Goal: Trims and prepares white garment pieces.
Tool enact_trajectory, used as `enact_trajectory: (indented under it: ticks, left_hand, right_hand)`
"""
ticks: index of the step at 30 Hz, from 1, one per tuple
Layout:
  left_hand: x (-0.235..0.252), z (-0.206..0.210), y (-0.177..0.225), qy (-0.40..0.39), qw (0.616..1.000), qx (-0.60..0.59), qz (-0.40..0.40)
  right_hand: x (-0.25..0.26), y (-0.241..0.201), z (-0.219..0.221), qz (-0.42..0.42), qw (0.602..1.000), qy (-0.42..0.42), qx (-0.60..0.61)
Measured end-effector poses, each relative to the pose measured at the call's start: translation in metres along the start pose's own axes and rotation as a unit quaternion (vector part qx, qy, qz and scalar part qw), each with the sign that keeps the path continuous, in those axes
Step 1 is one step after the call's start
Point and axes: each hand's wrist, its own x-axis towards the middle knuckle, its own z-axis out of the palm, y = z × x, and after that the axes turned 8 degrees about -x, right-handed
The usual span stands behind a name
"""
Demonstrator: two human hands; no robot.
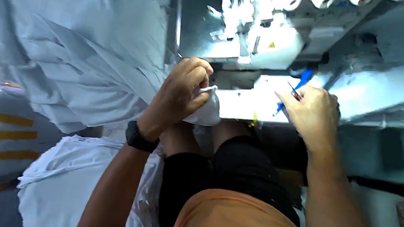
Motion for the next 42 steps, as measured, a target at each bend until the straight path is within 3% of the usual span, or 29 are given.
enact_trajectory:
  ticks: [2, 5, 7, 9, 11, 14, 16, 19, 21, 23, 26, 29, 34, 38, 40, 42]
  left_hand:
    - [0.002, -0.023, 0.020, 0.052, 0.999, -0.005, -0.013]
    - [0.007, -0.025, 0.032, 0.072, 0.995, -0.058, -0.034]
    - [0.019, -0.029, 0.027, 0.097, 0.993, -0.068, -0.010]
    - [0.025, -0.053, 0.034, 0.105, 0.993, -0.048, 0.003]
    - [0.016, -0.088, 0.074, 0.092, 0.995, -0.023, 0.013]
    - [-0.017, -0.119, 0.152, -0.016, 0.999, 0.049, -0.005]
    - [-0.035, -0.117, 0.173, -0.085, 0.992, 0.083, -0.040]
    - [-0.055, -0.126, 0.174, -0.023, 0.990, 0.101, -0.093]
    - [-0.068, -0.139, 0.171, 0.064, 0.990, 0.076, -0.097]
    - [-0.080, -0.142, 0.176, 0.106, 0.989, 0.046, -0.097]
    - [-0.085, -0.126, 0.190, 0.103, 0.988, 0.028, -0.112]
    - [-0.079, -0.116, 0.195, 0.123, 0.982, 0.069, -0.129]
    - [-0.081, -0.131, 0.195, 0.169, 0.977, 0.064, -0.109]
    - [-0.091, -0.137, 0.210, 0.154, 0.981, 0.049, -0.105]
    - [-0.090, -0.138, 0.210, 0.162, 0.980, 0.054, -0.101]
    - [-0.085, -0.144, 0.200, 0.173, 0.977, 0.064, -0.108]
  right_hand:
    - [-0.012, -0.017, 0.003, -0.130, 0.986, 0.065, 0.087]
    - [-0.025, -0.043, 0.016, -0.305, 0.918, 0.141, 0.212]
    - [-0.013, -0.063, 0.030, -0.377, 0.879, 0.136, 0.257]
    - [0.000, -0.085, 0.042, -0.423, 0.849, 0.071, 0.309]
    - [-0.004, -0.097, 0.027, -0.419, 0.819, -0.041, 0.389]
    - [-0.006, -0.103, -0.015, -0.466, 0.743, -0.156, 0.455]
    - [-0.006, -0.113, -0.023, -0.476, 0.677, -0.239, 0.508]
    - [-0.016, -0.125, -0.021, -0.494, 0.602, -0.372, 0.504]
    - [-0.021, -0.126, -0.024, -0.522, 0.598, -0.417, 0.443]
    - [-0.022, -0.129, -0.034, -0.558, 0.612, -0.406, 0.386]
    - [-0.020, -0.137, -0.040, -0.596, 0.611, -0.356, 0.381]
    - [-0.039, -0.148, -0.034, -0.584, 0.619, -0.362, 0.381]
    - [-0.055, -0.144, -0.031, -0.635, 0.616, -0.293, 0.362]
    - [-0.032, -0.149, -0.062, -0.592, 0.653, -0.260, 0.395]
    - [-0.042, -0.163, -0.051, -0.568, 0.659, -0.264, 0.417]
    - [-0.060, -0.176, -0.036, -0.537, 0.691, -0.279, 0.396]
